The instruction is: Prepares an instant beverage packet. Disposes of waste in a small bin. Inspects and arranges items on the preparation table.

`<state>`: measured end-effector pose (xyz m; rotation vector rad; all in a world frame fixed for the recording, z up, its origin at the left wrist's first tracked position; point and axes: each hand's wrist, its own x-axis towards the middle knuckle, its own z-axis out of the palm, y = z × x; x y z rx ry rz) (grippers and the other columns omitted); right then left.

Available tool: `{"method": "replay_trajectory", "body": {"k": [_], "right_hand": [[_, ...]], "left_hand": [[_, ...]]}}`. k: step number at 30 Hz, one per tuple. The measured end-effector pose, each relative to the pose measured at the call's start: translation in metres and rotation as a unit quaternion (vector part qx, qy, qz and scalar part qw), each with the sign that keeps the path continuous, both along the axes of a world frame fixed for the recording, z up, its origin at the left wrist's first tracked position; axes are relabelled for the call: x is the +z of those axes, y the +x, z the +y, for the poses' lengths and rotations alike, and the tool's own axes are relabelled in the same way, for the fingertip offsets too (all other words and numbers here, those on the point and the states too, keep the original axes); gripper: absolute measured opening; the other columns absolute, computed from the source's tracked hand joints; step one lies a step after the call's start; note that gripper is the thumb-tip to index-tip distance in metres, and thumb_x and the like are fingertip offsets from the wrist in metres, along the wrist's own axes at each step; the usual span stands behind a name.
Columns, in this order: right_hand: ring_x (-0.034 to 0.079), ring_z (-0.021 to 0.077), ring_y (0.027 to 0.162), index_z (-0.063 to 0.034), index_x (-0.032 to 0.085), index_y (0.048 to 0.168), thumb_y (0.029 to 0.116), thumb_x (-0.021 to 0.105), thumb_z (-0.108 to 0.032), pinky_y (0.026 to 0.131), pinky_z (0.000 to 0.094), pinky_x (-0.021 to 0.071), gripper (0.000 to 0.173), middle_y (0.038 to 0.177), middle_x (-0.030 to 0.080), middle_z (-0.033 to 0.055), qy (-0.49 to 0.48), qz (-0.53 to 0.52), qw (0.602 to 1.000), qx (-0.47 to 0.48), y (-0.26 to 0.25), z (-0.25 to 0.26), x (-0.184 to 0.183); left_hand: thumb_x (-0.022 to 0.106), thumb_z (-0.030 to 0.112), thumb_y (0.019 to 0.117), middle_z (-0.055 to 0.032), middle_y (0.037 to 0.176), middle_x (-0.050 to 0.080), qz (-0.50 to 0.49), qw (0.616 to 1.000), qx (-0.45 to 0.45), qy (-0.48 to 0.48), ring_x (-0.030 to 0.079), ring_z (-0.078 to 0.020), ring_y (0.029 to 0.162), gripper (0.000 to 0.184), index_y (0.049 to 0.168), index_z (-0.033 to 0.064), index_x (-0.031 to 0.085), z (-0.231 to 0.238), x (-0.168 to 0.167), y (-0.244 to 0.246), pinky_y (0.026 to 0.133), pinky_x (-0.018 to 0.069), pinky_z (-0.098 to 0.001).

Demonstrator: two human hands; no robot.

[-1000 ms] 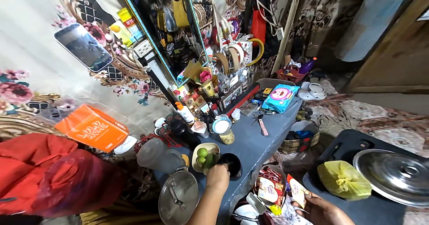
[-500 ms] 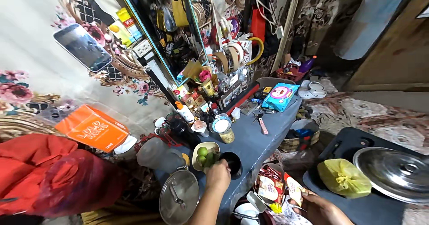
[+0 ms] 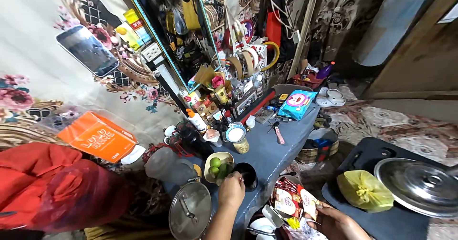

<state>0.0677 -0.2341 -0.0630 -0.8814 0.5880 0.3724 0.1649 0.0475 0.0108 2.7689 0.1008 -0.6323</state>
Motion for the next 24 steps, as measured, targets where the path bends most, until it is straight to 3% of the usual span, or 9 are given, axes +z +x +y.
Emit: {"method": "replay_trajectory", "body": {"k": [14, 18, 24], "right_hand": [[0.072, 0.0195, 0.080, -0.0065, 0.054, 0.121, 0.1078, 0.029, -0.015, 0.069, 0.0363, 0.0610, 0.029, 0.095, 0.072, 0.0096, -0.008, -0.013, 1.000, 0.023, -0.002, -0.002, 0.002], [0.072, 0.0193, 0.079, -0.0070, 0.055, 0.117, 0.1080, 0.028, -0.014, 0.069, 0.0363, 0.0610, 0.029, 0.093, 0.072, 0.0092, -0.011, -0.016, 0.999, 0.027, 0.000, 0.002, 0.005], [0.072, 0.0191, 0.079, -0.0062, 0.056, 0.120, 0.1080, 0.030, -0.014, 0.068, 0.0357, 0.0609, 0.030, 0.093, 0.073, 0.0093, -0.007, -0.018, 0.999, 0.032, 0.004, 0.004, 0.002]], "left_hand": [[0.050, 0.027, 0.1054, -0.0099, 0.121, 0.071, 0.015, 0.998, 0.010, -0.066, 0.066, -0.0241, 0.116, 0.031, 0.123, 0.0120, 0.070, 0.009, -0.001, -0.002, 0.103, 0.0509, -0.0475], [0.049, 0.029, 0.1058, -0.0083, 0.124, 0.071, -0.001, 0.998, 0.019, -0.054, 0.066, -0.0237, 0.118, 0.032, 0.127, 0.0150, 0.069, 0.010, -0.004, -0.004, 0.103, 0.0512, -0.0475], [0.048, 0.027, 0.1056, -0.0064, 0.128, 0.070, 0.000, 0.999, -0.015, -0.033, 0.065, -0.0235, 0.120, 0.033, 0.130, 0.0190, 0.068, 0.017, -0.010, -0.005, 0.104, 0.0508, -0.0483]]}}
